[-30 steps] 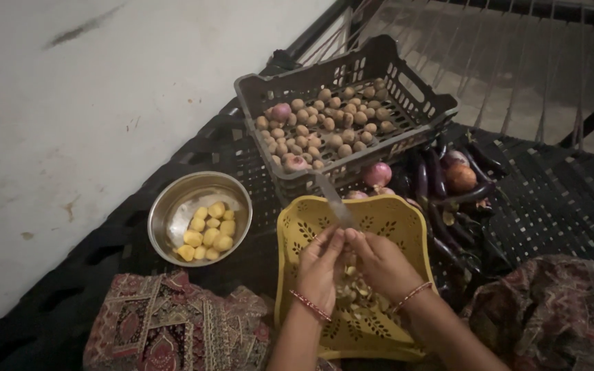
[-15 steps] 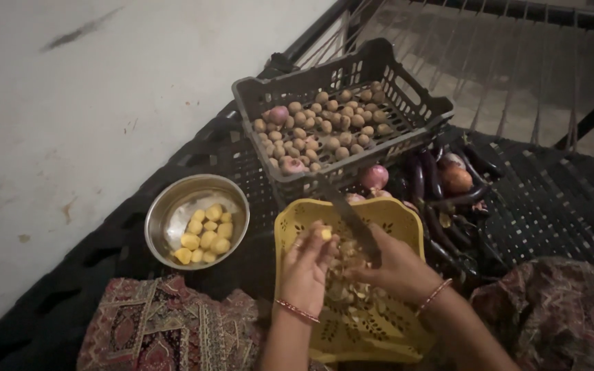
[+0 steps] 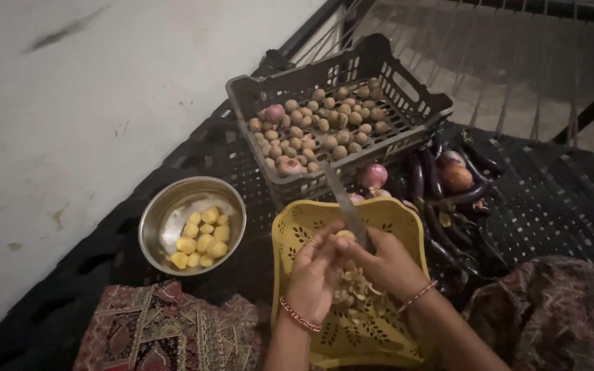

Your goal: The person peels potatoes with a knife, placing the skins into a yellow basket and the peeled potatoes into a metal bowl. They periodically reach into a plastic crate to retrieve more potatoes to peel.

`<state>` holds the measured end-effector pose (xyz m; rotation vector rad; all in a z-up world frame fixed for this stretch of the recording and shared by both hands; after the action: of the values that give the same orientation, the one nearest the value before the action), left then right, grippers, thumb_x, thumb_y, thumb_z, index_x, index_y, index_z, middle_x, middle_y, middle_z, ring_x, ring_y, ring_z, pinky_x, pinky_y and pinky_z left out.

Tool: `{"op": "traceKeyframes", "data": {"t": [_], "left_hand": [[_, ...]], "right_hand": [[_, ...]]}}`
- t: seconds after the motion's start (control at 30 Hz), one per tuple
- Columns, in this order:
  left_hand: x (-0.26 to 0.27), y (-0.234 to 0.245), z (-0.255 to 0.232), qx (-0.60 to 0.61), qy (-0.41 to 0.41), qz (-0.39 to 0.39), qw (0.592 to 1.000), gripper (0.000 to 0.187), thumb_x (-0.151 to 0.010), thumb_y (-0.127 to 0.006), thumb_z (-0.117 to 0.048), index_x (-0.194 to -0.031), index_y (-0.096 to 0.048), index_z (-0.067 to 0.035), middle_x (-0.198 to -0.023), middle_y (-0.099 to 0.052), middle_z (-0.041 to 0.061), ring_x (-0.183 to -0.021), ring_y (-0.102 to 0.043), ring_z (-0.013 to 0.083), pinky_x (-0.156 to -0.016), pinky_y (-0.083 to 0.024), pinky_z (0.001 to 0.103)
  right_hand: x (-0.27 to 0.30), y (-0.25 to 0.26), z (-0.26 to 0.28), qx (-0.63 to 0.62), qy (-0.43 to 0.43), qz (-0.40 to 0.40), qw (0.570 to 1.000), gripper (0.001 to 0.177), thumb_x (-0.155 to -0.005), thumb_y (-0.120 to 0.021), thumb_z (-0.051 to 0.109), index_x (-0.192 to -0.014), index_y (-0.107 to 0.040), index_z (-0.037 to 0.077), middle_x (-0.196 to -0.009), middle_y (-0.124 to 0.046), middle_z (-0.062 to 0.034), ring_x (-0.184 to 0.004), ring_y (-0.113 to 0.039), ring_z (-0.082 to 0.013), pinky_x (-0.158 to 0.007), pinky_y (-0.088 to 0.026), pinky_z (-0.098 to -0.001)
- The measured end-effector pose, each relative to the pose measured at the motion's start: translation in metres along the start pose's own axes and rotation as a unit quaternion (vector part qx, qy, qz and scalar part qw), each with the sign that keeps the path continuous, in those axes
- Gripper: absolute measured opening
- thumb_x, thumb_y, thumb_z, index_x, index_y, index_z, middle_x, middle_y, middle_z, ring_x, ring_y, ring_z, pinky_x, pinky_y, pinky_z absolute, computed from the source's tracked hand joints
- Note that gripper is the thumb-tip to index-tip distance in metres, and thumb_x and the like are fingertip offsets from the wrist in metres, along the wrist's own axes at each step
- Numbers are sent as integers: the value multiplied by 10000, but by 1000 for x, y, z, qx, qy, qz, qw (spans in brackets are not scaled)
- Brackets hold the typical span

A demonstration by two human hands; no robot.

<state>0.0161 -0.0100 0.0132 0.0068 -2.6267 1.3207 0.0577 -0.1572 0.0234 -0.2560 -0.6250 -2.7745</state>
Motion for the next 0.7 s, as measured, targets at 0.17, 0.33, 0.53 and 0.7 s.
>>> {"op": "traceKeyframes", "data": {"t": [0.17, 0.33, 0.53, 0.7], "left_hand": [[-2, 11, 1, 5, -13, 18, 1000, 339, -961, -671, -157, -1234, -635, 40, -1044, -719, 96, -967, -713, 169, -924, -604, 291], [-1, 7, -3, -55, -23, -2, 998, 336, -930, -716, -173, -1207, -678, 12, -1062, -745, 122, -946, -722, 184, -867, -596, 315], [0, 8, -1, -105, -52, -57, 991, 328, -908, -727, -160, -1187, -681, 7, -1093, -761, 132, -972, -739, 186, -875, -601, 305], [2, -3, 10, -17, -82, -80, 993, 283, -939, -690, -142, -1188, -662, -10, -1034, -738, 98, -938, -717, 172, -843, -594, 298]], "right_hand": [[6, -5, 3, -80, -4, 31, 996, 407, -955, -649, 413, -1011, -702, 13, -613, -548, 20, -491, -480, -75, -424, -374, -269], [18, -11, 14, -120, -45, 56, 990, 357, -954, -503, 402, -1039, -654, 90, -591, -567, 28, -437, -515, -93, -393, -404, -275], [16, -21, -2, -245, -31, 90, 965, 418, -1067, -544, 389, -1066, -697, 0, -647, -475, 41, -509, -415, -76, -435, -322, -251], [38, -12, 33, 19, 129, -116, 985, 305, -954, -617, 300, -1095, -714, 47, -698, -727, -74, -548, -696, -117, -515, -526, -299]]}}
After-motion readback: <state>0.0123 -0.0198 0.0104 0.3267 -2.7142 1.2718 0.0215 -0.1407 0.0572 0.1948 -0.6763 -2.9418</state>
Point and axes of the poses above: each hand's wrist, its own x-axis away from the middle knuckle, its own y-axis out of the back of the hand, z = x × y, the point moved 2 cm from there along -x, towards the middle knuckle
